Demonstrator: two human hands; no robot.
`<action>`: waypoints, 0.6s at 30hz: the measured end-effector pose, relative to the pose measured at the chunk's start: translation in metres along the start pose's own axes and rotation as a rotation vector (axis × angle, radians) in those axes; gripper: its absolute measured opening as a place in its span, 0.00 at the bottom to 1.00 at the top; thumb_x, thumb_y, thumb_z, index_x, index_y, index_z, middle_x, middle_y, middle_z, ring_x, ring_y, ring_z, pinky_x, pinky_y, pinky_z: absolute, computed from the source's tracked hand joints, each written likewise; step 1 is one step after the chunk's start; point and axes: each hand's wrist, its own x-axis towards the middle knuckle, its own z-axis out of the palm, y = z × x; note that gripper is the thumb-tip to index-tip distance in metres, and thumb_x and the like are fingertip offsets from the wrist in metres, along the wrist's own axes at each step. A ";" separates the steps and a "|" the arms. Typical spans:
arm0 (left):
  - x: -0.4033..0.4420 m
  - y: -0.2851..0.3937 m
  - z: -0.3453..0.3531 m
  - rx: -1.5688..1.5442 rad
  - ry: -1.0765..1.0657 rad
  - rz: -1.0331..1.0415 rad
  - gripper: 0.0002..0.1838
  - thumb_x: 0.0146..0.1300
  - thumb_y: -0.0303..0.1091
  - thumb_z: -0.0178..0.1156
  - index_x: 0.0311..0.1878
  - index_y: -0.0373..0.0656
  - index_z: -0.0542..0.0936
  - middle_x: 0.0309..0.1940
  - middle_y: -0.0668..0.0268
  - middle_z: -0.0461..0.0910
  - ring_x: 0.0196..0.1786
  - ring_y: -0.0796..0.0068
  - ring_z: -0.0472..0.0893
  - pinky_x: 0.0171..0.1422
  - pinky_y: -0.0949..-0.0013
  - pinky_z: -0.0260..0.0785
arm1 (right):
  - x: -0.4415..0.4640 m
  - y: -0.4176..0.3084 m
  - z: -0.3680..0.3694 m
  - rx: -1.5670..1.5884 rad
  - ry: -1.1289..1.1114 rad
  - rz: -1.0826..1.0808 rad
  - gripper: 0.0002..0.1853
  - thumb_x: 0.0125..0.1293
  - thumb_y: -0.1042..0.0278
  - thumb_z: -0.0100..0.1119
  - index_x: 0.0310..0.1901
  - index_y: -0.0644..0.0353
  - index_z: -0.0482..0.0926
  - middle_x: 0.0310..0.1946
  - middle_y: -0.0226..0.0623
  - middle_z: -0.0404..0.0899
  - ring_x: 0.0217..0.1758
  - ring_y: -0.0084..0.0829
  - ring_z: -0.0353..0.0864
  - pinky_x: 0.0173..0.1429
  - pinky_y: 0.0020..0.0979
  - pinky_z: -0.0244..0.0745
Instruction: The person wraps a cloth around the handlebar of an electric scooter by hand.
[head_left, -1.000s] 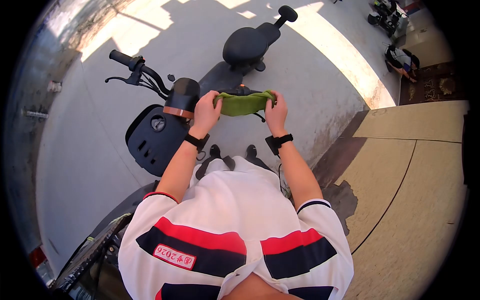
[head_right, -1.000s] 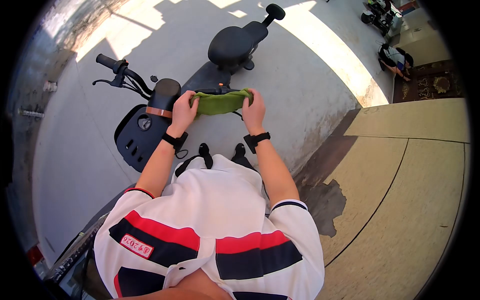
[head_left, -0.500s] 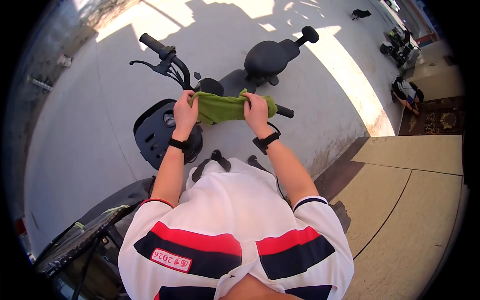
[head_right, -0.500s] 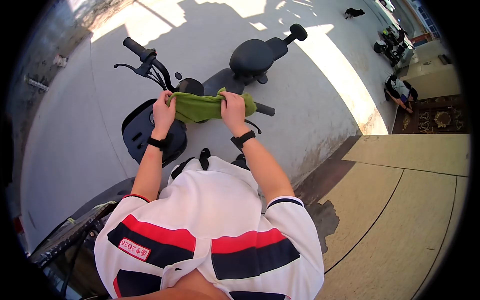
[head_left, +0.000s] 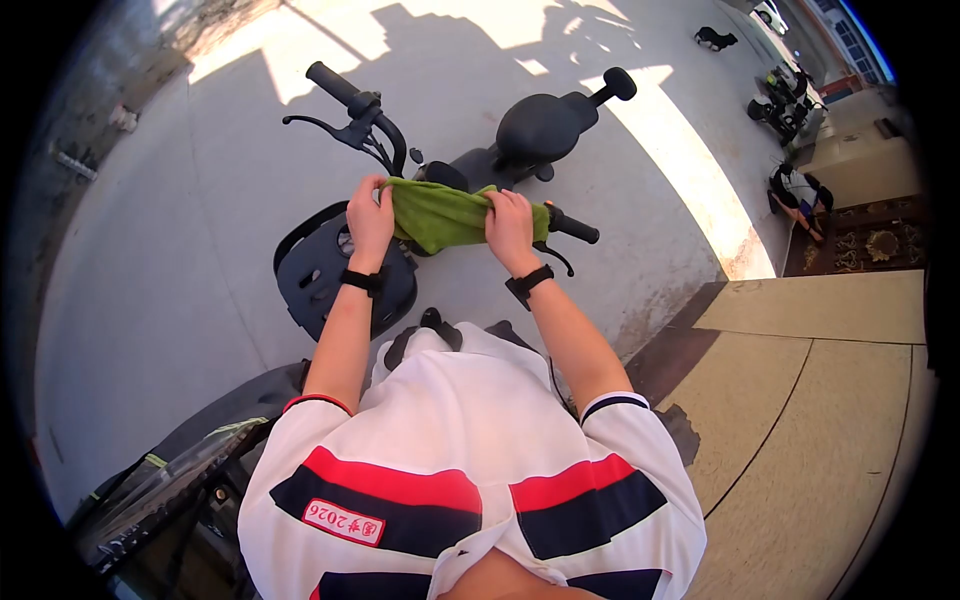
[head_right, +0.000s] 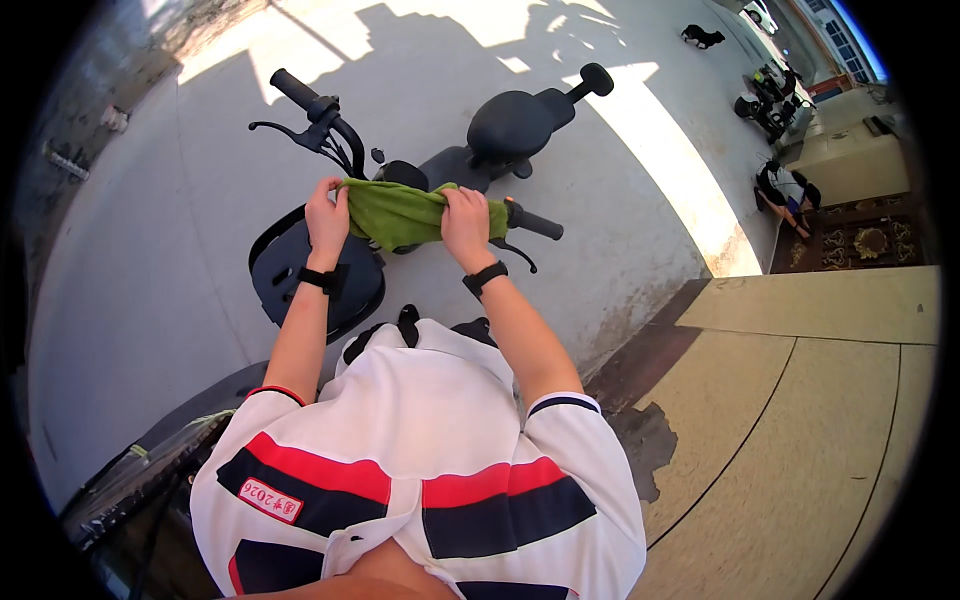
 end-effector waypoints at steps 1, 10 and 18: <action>0.002 0.003 0.005 -0.050 -0.011 -0.003 0.07 0.68 0.26 0.63 0.46 0.37 0.80 0.35 0.54 0.84 0.29 0.61 0.82 0.39 0.62 0.74 | 0.000 0.003 -0.002 -0.033 -0.003 0.000 0.12 0.61 0.77 0.62 0.47 0.61 0.83 0.45 0.42 0.85 0.54 0.46 0.80 0.63 0.45 0.71; -0.005 0.012 0.047 -0.131 -0.261 0.195 0.11 0.66 0.23 0.60 0.51 0.38 0.78 0.51 0.54 0.82 0.54 0.46 0.81 0.58 0.55 0.75 | -0.009 0.012 -0.023 -0.001 0.012 0.161 0.12 0.62 0.78 0.62 0.47 0.60 0.81 0.44 0.41 0.85 0.52 0.48 0.82 0.68 0.51 0.68; -0.028 0.019 0.031 -0.116 -0.295 0.214 0.09 0.65 0.21 0.61 0.48 0.36 0.79 0.52 0.54 0.84 0.56 0.48 0.82 0.61 0.57 0.75 | -0.011 0.010 -0.024 0.014 0.036 0.139 0.13 0.60 0.79 0.62 0.47 0.59 0.82 0.46 0.41 0.85 0.58 0.48 0.79 0.68 0.50 0.68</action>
